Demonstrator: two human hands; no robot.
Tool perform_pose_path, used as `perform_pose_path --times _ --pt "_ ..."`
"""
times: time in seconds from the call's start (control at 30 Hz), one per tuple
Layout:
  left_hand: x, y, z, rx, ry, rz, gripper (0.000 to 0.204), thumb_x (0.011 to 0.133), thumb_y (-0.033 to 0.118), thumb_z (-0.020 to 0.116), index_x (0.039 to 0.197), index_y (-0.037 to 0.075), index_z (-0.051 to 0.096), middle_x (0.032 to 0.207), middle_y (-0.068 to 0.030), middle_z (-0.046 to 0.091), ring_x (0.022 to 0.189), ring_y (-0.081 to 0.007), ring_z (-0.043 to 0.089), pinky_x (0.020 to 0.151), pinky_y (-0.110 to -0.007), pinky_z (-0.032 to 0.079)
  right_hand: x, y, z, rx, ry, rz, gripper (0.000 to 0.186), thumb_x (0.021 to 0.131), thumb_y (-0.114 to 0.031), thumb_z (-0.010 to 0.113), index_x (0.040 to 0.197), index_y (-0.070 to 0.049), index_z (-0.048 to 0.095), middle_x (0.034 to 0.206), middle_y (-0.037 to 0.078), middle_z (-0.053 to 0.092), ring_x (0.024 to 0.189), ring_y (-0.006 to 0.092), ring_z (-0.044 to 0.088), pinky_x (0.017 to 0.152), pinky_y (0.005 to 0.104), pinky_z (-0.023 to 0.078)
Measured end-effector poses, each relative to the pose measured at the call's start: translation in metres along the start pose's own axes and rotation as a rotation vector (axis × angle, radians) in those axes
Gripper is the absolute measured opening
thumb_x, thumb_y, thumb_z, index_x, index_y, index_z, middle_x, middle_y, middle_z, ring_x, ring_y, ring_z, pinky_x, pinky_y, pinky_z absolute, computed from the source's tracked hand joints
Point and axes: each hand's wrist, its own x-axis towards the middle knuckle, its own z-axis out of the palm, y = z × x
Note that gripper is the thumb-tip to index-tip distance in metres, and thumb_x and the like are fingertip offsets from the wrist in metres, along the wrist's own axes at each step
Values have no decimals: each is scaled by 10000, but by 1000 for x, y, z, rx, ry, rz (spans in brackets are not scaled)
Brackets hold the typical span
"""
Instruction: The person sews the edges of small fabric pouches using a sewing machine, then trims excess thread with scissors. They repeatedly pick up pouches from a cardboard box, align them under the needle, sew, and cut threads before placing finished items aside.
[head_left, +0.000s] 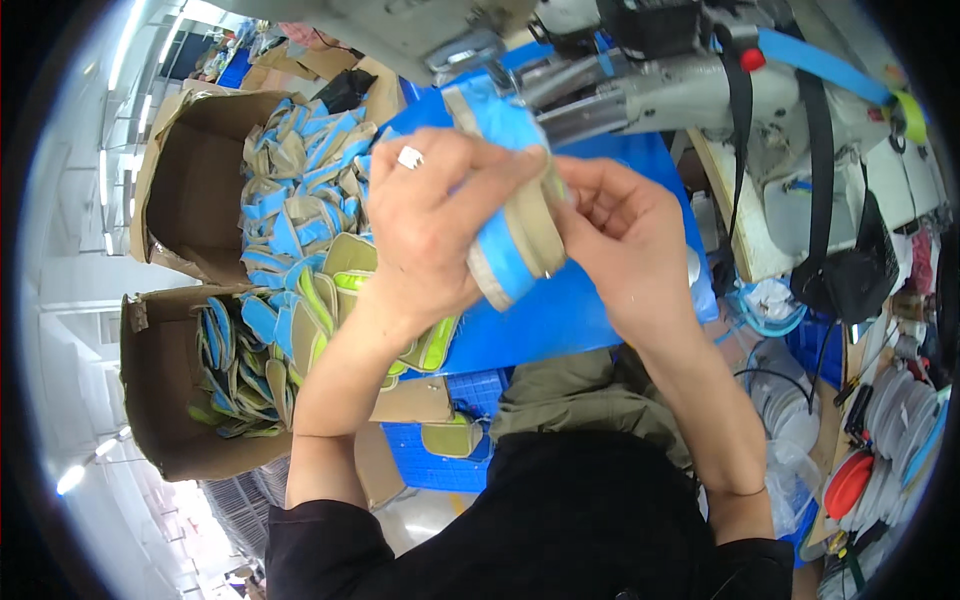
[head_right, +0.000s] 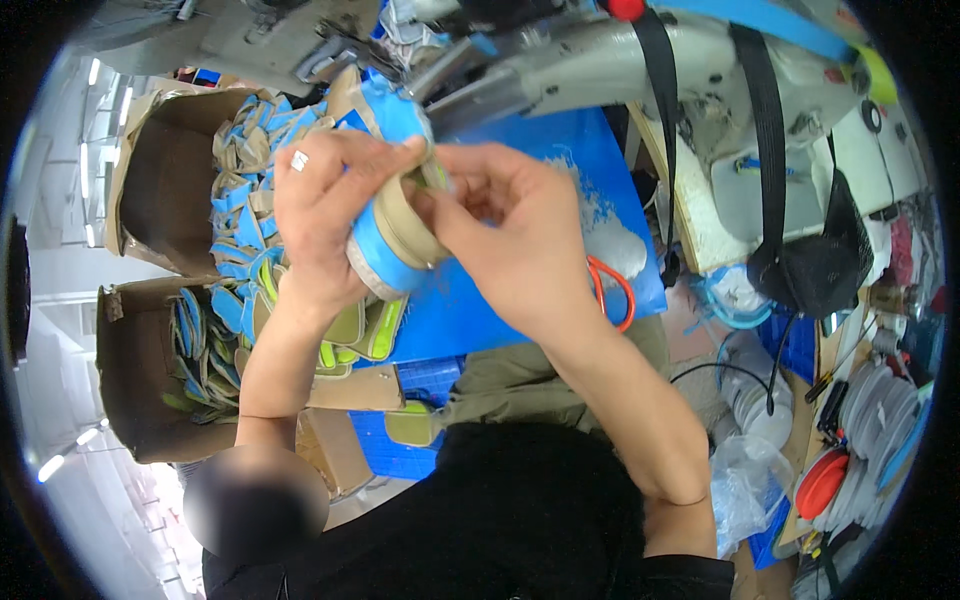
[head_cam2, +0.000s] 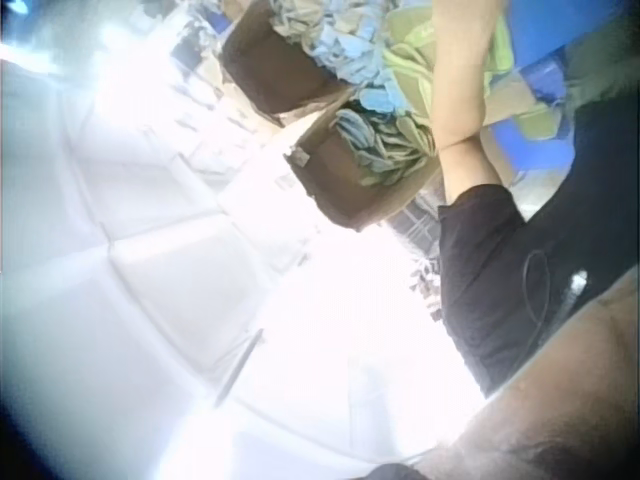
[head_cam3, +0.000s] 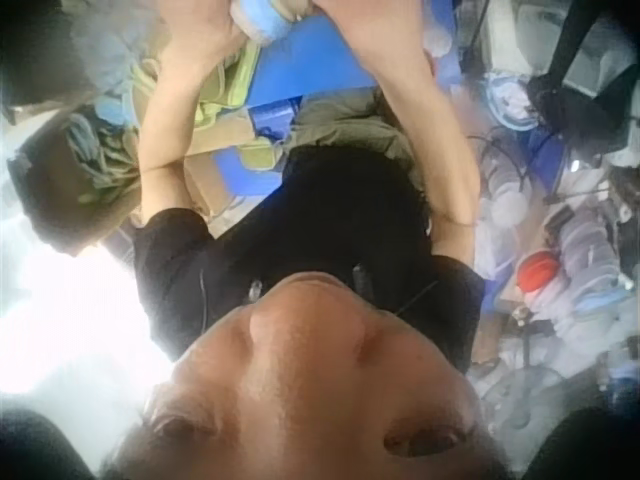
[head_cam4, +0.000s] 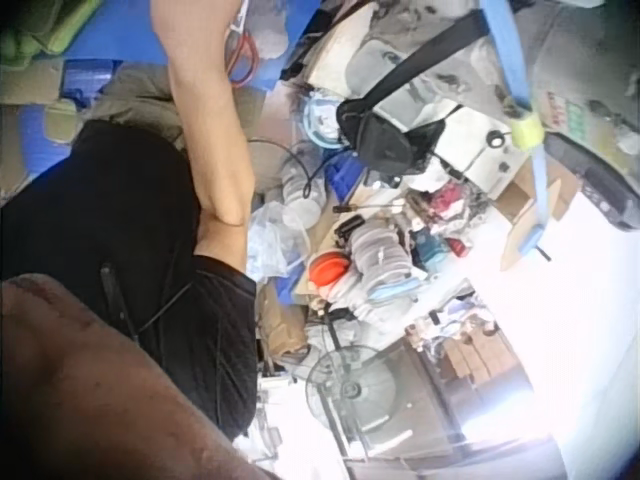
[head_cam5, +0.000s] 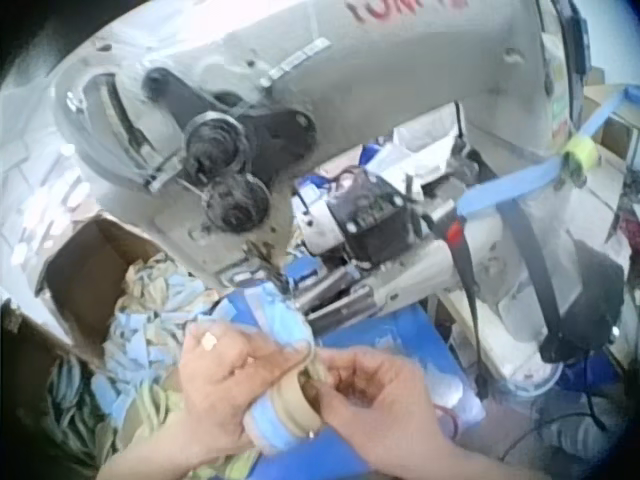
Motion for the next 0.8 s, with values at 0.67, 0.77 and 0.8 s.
perform_pose_path --times 0.67,0.77,0.8 --pt "5 -36 8 -548 20 -330 302 829 163 747 1098 27 735 1021 -102 718 932 -218 678 836 -320 510 32 11 1 -61 -12 -122 239 876 -69 779 1094 15 726 894 63 729 805 93 672 681 239 556" --pt "1 -44 9 -779 2 -434 298 855 146 735 1121 11 731 1019 -82 705 941 -175 655 844 -304 500 31 15 1 -53 -8 -131 245 869 -74 790 1091 12 729 890 66 729 808 91 666 695 241 558" --pt "-1 -48 10 -809 -7 -393 303 881 148 708 1138 -11 724 1020 -70 689 948 -165 642 850 -303 498 31 13 1 -38 -11 -109 249 869 -75 792 1093 13 729 890 66 729 804 91 664 700 242 558"
